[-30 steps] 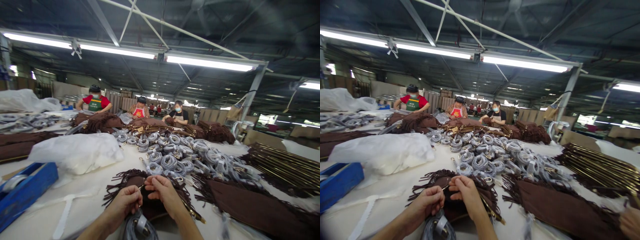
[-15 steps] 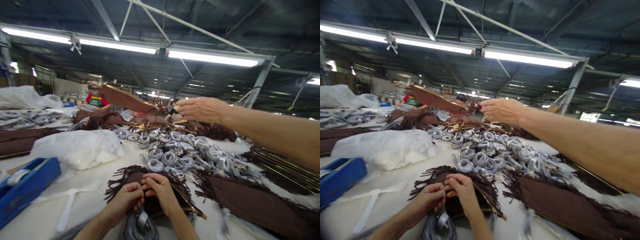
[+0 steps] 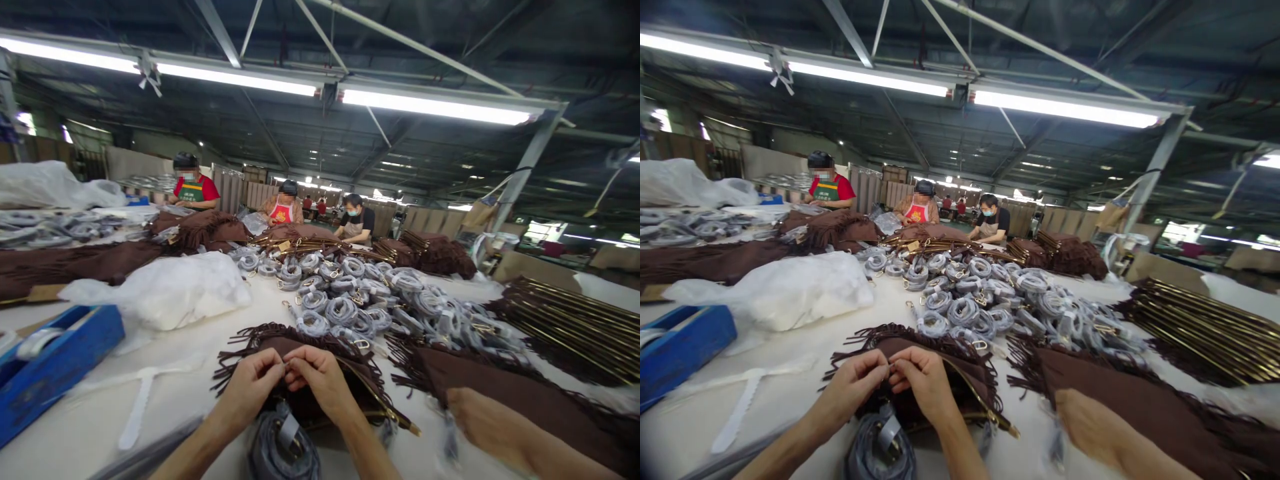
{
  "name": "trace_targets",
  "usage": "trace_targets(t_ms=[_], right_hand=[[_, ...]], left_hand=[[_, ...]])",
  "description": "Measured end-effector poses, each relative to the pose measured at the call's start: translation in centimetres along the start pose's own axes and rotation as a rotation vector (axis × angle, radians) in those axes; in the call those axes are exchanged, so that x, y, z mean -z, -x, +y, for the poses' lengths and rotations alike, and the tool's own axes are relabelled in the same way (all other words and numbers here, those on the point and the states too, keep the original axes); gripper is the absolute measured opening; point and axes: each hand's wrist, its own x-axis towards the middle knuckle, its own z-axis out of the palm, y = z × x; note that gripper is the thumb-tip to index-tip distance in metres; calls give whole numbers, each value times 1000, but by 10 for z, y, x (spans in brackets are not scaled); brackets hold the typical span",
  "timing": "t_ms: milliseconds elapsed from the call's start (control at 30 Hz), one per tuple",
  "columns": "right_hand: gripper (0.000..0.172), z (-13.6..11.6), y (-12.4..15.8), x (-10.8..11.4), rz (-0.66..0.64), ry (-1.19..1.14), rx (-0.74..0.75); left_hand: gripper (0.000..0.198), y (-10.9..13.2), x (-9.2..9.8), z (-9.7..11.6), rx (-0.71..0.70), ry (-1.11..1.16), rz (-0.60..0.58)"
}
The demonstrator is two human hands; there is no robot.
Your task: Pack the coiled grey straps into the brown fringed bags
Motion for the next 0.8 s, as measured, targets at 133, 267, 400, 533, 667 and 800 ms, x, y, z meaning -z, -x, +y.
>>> trace_targets(t_ms=[133,267,400,533,667,800], right_hand=[[37,0,1,-1,-2,6,-4],[40,0,1,-1,-8,-2,-7],[41,-1,1,-1,-8,-16,-25],[38,-1,2,-2,-9,-18,-21],[38,-1,1,-2,0,-28,-23],[37,-1,2,-2,-4,10,-7]], left_hand=[[22,0,-1,3,-34,-12,31],[22,-1,-1,2,-32,-12,27],[22,-1,0,0,-38,-22,33],[22,-1,0,1,-38,-3,29],[22,-2,0,1,-53,-10,25],[21,-2,0,0,-65,-21,34]])
